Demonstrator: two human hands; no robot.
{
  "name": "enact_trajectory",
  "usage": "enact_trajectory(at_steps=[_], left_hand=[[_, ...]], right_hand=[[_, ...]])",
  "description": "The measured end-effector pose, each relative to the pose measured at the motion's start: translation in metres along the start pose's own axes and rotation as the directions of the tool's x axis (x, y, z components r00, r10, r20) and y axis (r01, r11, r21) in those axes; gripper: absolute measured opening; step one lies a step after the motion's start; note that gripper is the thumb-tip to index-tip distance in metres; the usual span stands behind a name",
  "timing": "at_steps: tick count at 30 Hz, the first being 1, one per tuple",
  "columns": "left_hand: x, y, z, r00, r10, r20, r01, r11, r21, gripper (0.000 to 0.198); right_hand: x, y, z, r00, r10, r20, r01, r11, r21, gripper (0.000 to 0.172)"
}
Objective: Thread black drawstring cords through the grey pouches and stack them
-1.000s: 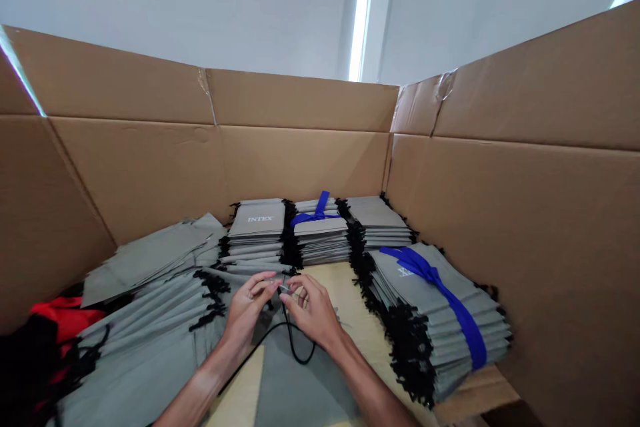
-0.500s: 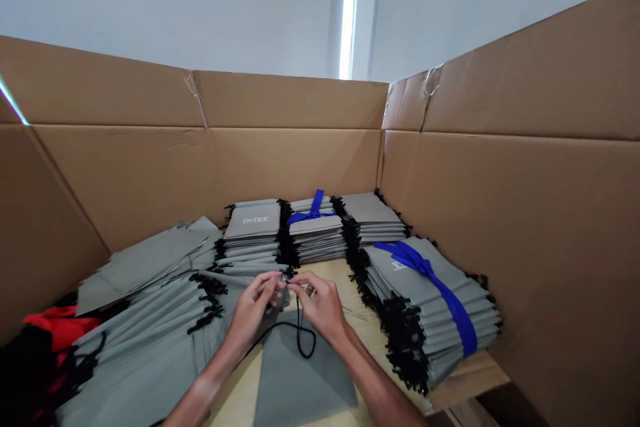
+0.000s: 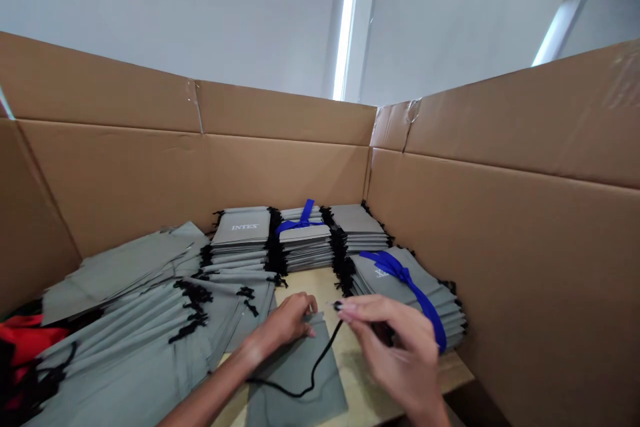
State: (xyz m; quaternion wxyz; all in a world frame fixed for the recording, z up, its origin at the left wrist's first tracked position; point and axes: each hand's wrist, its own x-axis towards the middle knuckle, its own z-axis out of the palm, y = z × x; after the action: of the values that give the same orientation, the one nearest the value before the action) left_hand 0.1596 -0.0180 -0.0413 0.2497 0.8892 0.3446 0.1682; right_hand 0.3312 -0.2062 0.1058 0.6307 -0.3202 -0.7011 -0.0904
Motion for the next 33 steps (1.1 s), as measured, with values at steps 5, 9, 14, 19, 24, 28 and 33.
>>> enact_trajectory(at_steps=[5, 9, 14, 19, 24, 28, 33], left_hand=[[0.020, 0.004, -0.013, 0.993, -0.100, 0.056, 0.102, 0.994, -0.044, 0.024], [0.017, 0.007, -0.043, 0.993, -0.101, 0.065, 0.104, 0.994, -0.046, 0.021], [-0.003, 0.007, -0.061, 0.996, -0.078, 0.036, 0.075, 0.995, 0.069, 0.010], [-0.031, 0.009, -0.033, 0.993, -0.080, -0.090, 0.100, 0.967, 0.235, 0.020], [-0.042, 0.011, -0.011, 0.982, -0.097, -0.160, 0.137, 0.955, 0.262, 0.022], [-0.041, 0.002, -0.006, 0.975, -0.103, -0.197, 0.142, 0.971, 0.194, 0.020], [-0.039, -0.007, 0.001, 0.965, -0.129, -0.227, 0.140, 0.990, 0.031, 0.023]], right_hand=[[0.053, 0.014, -0.042, 0.992, -0.002, -0.127, -0.026, 0.974, -0.225, 0.013], [0.119, 0.032, -0.048, 0.990, 0.015, -0.139, -0.054, 0.959, -0.278, 0.008], [0.151, 0.058, -0.025, 0.988, 0.150, 0.026, -0.137, 0.951, -0.276, 0.009], [0.083, 0.065, 0.023, 0.881, 0.386, 0.276, -0.238, 0.863, -0.445, 0.013], [-0.009, 0.048, 0.060, 0.645, 0.547, 0.533, -0.243, 0.809, -0.535, 0.017], [-0.063, 0.037, 0.069, 0.461, 0.617, 0.638, -0.298, 0.784, -0.544, 0.020], [-0.094, 0.033, 0.071, 0.378, 0.677, 0.632, -0.325, 0.736, -0.594, 0.026]])
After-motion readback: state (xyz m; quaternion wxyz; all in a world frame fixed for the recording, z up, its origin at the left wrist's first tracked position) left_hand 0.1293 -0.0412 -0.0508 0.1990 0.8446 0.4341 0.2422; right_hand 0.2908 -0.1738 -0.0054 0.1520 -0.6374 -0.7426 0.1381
